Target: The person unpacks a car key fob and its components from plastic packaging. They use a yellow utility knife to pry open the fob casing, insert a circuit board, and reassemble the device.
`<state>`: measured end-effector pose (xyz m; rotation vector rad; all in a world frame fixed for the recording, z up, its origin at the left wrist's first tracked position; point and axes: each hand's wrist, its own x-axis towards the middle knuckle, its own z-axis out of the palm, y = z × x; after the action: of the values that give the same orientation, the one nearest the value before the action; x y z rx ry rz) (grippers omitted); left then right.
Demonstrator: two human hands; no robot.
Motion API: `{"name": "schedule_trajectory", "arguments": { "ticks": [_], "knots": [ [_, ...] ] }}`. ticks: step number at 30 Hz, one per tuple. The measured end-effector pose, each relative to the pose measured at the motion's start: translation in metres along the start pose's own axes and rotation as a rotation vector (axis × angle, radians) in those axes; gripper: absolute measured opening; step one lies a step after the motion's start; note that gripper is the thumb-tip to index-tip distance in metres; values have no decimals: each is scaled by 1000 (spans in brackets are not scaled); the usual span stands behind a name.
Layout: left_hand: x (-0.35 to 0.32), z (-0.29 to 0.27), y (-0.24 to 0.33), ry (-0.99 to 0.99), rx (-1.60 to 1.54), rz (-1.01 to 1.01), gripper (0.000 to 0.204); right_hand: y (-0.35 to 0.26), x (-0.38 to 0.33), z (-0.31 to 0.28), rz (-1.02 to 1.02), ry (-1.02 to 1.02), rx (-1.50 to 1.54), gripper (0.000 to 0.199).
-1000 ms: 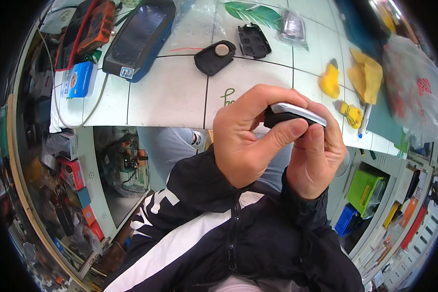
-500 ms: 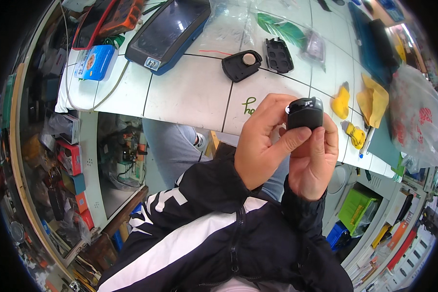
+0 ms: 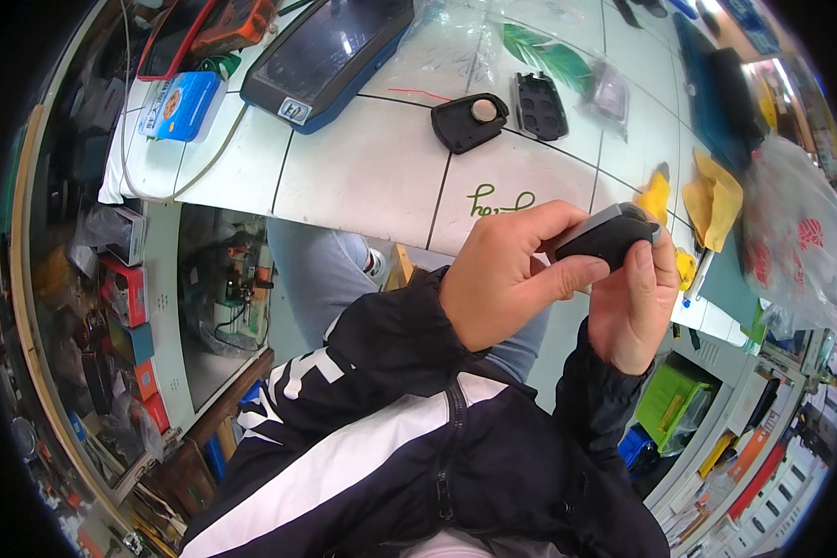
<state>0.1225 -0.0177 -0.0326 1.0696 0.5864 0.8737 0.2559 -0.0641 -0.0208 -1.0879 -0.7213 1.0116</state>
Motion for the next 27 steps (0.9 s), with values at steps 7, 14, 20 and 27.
{"name": "schedule_trajectory", "arguments": {
  "ticks": [7, 14, 20, 27],
  "knots": [
    [2, -12, 0, 77, 184, 284, 26, -4, 0, -2, -19, -112, -50, 29],
    [-1, -6, 7, 47, -169, 30, 32, -1, -1, 2, -43, -92, -4, 30],
    [0, 0, 2, 61, -116, 153, 27, -4, -2, 6, -82, -66, -8, 27],
    [4, 0, 2, 21, 212, 296, 26, -4, 1, 1, -160, -70, -128, 29]
  ]
}}
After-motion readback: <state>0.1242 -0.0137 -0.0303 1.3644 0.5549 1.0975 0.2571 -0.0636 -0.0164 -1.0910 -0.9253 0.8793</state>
